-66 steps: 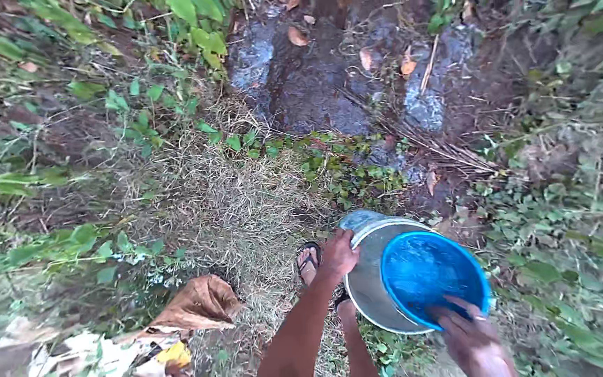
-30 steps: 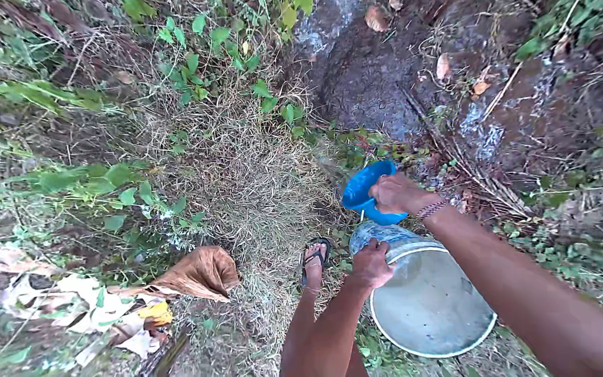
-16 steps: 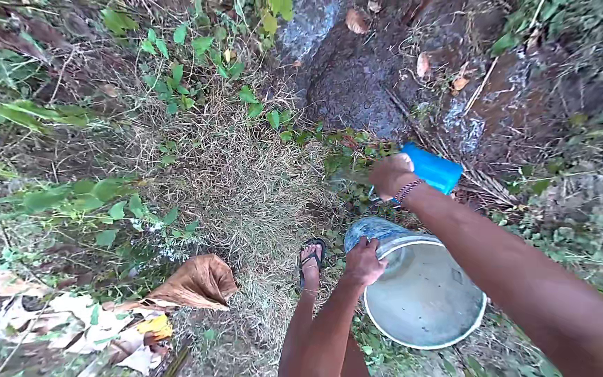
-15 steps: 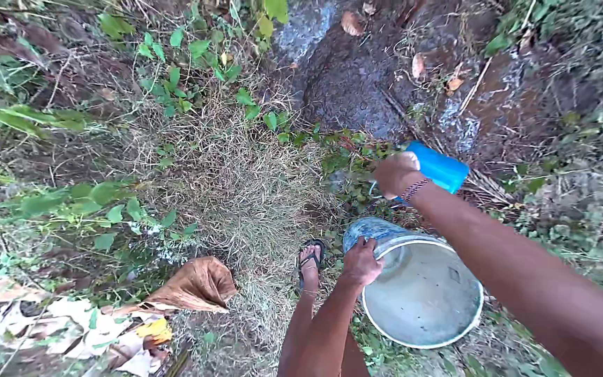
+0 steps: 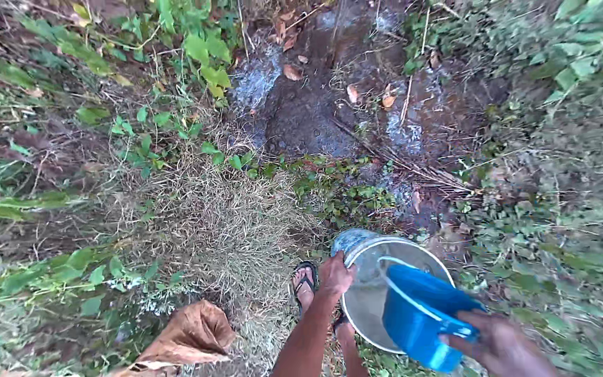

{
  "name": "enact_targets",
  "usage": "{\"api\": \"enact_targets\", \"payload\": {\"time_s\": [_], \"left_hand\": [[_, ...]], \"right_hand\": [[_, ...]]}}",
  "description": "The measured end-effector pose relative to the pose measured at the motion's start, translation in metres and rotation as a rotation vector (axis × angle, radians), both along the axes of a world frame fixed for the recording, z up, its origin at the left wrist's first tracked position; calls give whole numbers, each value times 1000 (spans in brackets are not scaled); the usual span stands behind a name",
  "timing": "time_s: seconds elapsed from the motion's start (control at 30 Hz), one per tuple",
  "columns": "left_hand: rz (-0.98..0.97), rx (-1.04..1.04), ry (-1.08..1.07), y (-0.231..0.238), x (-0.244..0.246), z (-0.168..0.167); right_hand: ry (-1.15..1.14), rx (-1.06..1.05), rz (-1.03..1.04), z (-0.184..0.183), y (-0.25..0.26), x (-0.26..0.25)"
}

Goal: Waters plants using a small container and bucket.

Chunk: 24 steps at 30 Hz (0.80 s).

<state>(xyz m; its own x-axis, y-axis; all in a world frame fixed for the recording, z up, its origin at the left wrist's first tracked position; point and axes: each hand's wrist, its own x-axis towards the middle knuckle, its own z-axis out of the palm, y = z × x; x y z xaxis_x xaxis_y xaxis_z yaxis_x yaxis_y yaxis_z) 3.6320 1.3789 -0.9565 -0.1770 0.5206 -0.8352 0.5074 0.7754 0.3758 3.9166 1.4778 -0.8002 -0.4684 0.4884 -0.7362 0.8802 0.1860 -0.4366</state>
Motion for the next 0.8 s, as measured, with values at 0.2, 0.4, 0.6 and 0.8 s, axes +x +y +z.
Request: {"api": "enact_targets", "payload": {"time_s": [0.2, 0.4, 0.6, 0.8], "left_hand": [[-5, 20, 41, -7, 5, -3], [-17, 50, 59, -9, 10, -7], [-20, 89, 70, -10, 13, -14], [-28, 70, 35, -6, 10, 1]], "right_hand": [[-161, -223, 65, -173, -34, -55], [-204, -327, -263, -266, -35, -68], [-222, -118, -214, -276, -52, -71], [-169, -14, 25, -198, -71, -49]]}}
